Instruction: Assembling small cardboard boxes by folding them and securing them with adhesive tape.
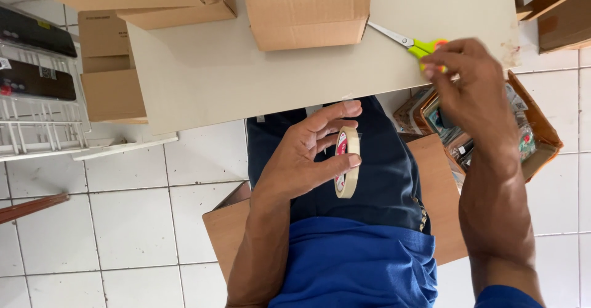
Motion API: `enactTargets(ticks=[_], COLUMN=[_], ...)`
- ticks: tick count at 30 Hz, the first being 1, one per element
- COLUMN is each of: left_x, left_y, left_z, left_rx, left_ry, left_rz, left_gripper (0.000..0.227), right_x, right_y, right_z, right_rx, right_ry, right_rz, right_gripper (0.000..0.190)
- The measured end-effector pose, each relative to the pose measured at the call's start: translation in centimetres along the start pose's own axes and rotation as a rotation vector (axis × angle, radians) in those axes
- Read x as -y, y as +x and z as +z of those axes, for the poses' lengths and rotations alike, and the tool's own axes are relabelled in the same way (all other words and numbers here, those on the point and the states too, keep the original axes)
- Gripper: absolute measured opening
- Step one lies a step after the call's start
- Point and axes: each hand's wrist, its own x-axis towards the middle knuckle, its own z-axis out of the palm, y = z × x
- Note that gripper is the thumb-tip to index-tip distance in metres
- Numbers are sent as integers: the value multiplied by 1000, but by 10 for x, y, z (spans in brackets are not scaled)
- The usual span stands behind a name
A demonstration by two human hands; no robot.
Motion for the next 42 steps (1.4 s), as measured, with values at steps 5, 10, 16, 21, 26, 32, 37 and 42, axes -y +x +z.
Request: enactTargets(ticks=[5,10,16,21,26,32,37,42], left_x=[-15,-18,-17,-25,-28,-24,-36,-44], left_y=[-1,0,2,5,2,-1,-6,-2], left_z=[4,5,7,12,17,19,30,40], left_rx=[-37,-45,-49,-177,-258,-339,-360,-382], left_ry=[93,119,147,232,332,514,478,577], left_rz=[26,58,73,21,160,395,558,728], left_gripper=[64,68,65,63,69,64,52,40], right_x=[39,63,81,88,93,100,88,56], right_y=[-18,-18,-16,-23,-31,-49,-83,-99], right_z=[12,18,20,21,14,13,24,80], right_rx=[197,310,266,94,-26,-277,-354,-588], right_ry=[676,783,655,437,309,-44,-56,576], right_rz=[-40,-51,-42,-248,-479,-635,-641,-481], right_gripper=[25,34,2,4,5,10,25,107])
